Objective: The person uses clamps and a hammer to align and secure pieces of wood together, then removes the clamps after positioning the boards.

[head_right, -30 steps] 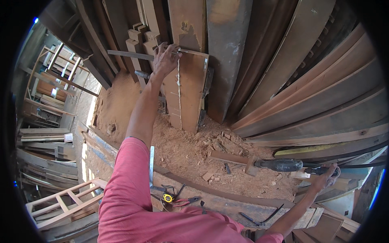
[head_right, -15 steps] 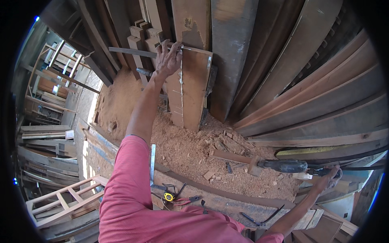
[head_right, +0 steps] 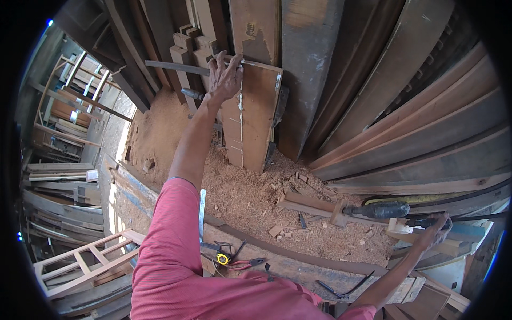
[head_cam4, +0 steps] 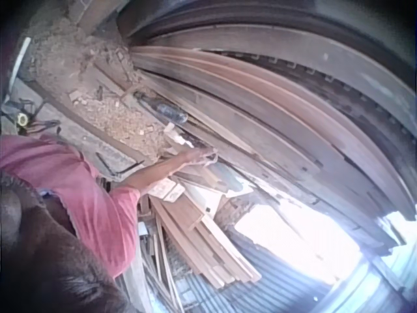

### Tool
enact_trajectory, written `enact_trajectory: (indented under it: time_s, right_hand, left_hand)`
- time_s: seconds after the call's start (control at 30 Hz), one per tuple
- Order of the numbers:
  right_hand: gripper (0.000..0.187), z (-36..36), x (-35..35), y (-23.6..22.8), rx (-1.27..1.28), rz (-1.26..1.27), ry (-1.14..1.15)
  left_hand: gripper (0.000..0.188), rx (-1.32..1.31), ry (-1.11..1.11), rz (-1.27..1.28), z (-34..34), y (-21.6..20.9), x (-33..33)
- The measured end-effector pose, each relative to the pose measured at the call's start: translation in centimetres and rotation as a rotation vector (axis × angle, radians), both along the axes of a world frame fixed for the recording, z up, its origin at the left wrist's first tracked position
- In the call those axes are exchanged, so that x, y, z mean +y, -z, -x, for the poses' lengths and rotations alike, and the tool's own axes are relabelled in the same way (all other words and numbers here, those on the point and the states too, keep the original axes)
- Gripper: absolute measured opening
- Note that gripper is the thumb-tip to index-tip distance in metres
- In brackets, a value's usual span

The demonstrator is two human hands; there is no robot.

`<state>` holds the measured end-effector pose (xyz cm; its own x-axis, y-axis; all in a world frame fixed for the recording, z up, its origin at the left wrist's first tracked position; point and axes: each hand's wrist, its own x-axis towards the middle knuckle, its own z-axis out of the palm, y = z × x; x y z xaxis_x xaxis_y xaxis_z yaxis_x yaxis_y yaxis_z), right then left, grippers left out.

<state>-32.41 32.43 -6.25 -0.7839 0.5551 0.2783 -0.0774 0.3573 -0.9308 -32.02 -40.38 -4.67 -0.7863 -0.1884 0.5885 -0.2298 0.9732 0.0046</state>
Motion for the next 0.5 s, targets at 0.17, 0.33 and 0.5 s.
enact_trajectory:
  time_s: [0.17, 0.33, 0.5]
  right_hand:
    - [0.041, 0.6, 0.2, 0.7, -0.002, 0.041, -0.011]
    - [0.042, 1.1, 1.9, 2.0, 0.045, 0.016, -0.016]
    - [0.04, 1.1, 2.4, 2.4, 0.018, 0.076, -0.003]
  left_hand:
    - [0.047, -0.002, -0.01, 0.025, -0.6, 0.4, -0.3]
    - [0.055, -0.049, 0.022, 0.008, -0.7, -0.2, -0.5]
    - [0.063, -0.141, 0.009, -0.089, -2.1, -0.8, -1.8]
